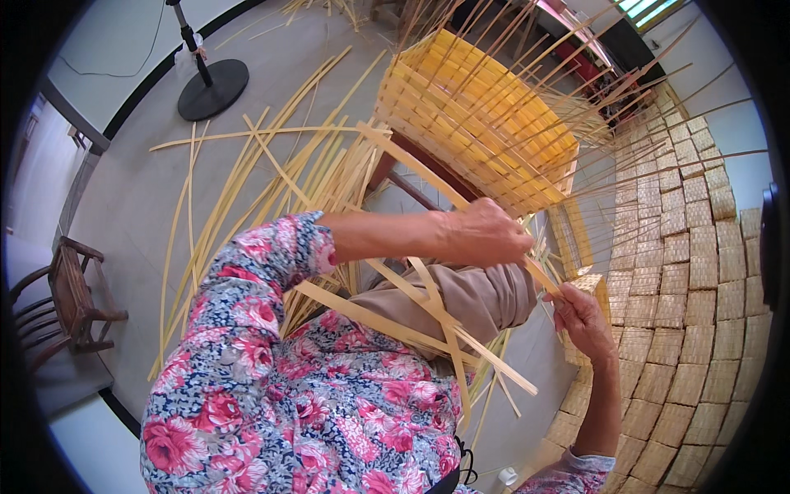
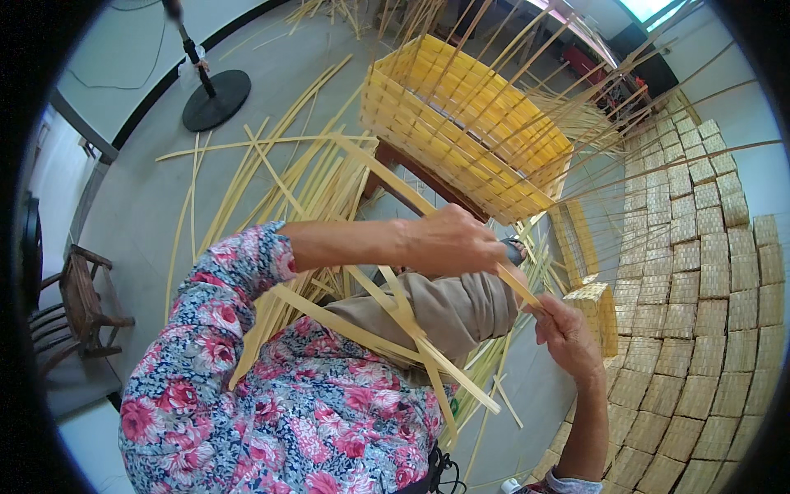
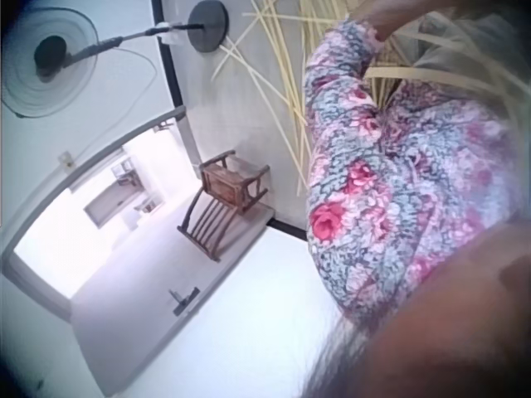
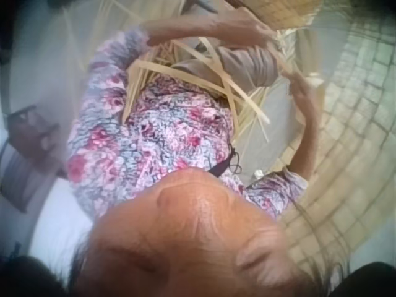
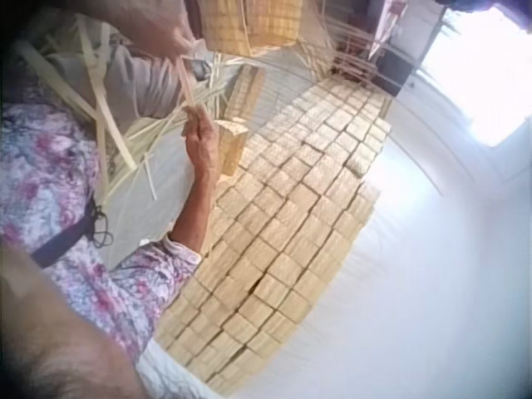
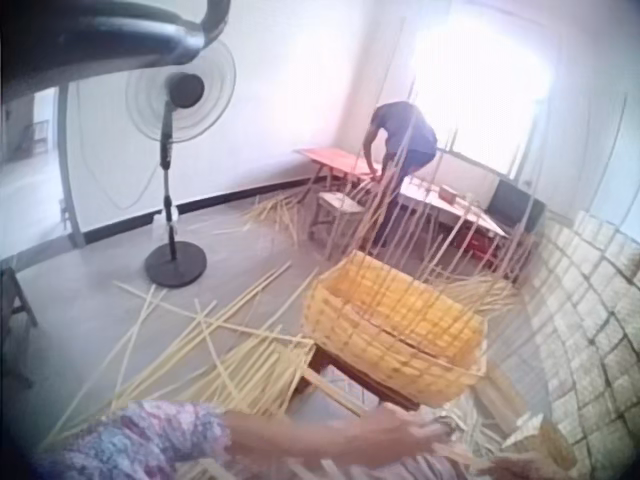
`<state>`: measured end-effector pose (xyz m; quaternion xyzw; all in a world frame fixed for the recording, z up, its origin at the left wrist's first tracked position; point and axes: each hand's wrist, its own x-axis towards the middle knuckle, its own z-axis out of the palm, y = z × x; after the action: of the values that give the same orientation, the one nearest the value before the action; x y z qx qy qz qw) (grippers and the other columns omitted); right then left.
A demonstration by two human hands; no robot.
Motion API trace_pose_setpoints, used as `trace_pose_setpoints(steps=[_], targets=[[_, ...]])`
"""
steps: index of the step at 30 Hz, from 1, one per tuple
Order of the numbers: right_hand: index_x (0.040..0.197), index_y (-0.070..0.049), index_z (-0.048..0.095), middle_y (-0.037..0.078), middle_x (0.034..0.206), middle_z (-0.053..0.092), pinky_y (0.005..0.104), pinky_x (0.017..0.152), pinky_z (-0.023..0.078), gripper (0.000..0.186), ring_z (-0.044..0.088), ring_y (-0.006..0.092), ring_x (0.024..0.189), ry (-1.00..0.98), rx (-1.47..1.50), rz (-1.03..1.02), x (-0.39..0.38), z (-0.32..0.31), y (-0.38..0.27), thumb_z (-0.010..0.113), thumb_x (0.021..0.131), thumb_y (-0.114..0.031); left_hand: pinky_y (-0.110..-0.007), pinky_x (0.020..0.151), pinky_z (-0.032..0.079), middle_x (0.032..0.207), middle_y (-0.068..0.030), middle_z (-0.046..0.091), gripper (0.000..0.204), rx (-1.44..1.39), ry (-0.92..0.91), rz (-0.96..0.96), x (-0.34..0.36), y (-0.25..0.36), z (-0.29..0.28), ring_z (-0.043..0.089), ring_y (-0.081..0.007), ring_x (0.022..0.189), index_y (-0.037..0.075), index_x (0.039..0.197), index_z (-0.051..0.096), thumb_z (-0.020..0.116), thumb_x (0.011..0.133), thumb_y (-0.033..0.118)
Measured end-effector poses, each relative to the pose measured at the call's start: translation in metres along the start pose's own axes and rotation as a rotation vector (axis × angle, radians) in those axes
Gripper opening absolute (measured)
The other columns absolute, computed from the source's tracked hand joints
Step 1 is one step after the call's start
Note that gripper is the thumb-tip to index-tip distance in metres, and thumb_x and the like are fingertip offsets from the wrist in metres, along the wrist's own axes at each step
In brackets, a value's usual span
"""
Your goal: The person weaves a rectangular basket by hand, interlacing thin bamboo strips through a pre-formed frame. They repeatedly pull strips through the weave, adjust tension, and occasionally reposition the basket on a stool to continue the pattern.
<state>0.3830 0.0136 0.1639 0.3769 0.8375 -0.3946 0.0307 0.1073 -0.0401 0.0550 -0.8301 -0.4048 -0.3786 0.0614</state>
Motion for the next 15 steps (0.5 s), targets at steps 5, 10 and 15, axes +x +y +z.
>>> trace_pose_setpoints(steps=[5, 10, 15], targets=[[0.103, -0.004, 0.067, -0.002, 0.063, 0.048, 0.0250, 0.054, 0.036, 0.014, 0.047, 0.0078, 0.058, 0.015, -0.055, 0.062, -0.019, -0.014, 0.033, 0.054, 0.103, -0.008, -0.044, 0.055, 0.050, 0.074, -0.0118, 0.063, 0.025, -0.060, -0.210, -0.205, -0.070, -0.037, -0.048, 0.066, -0.0355, 0.068, 0.007, 0.086, 0.055, 0.064, 0.095, 0.028], [0.102, -0.004, 0.067, -0.001, 0.062, 0.048, 0.0256, 0.054, 0.036, 0.015, 0.046, 0.0079, 0.058, -0.028, -0.020, 0.088, -0.014, 0.001, 0.016, 0.055, 0.104, -0.012, -0.045, 0.058, 0.050, 0.073, -0.0105, 0.064, 0.024, 0.069, -0.315, -0.354, -0.115, -0.047, -0.086, 0.066, -0.0336, 0.072, 0.008, 0.085, 0.057, 0.064, 0.096, 0.029], [0.104, -0.004, 0.067, -0.001, 0.063, 0.051, 0.0256, 0.054, 0.038, 0.017, 0.050, 0.0082, 0.058, -0.060, 0.012, 0.097, -0.020, 0.005, -0.011, 0.053, 0.105, -0.011, -0.043, 0.056, 0.048, 0.071, -0.0082, 0.062, 0.025, 0.094, -0.261, -0.362, -0.119, -0.029, -0.123, 0.064, -0.0305, 0.068, 0.009, 0.083, 0.057, 0.062, 0.098, 0.028]])
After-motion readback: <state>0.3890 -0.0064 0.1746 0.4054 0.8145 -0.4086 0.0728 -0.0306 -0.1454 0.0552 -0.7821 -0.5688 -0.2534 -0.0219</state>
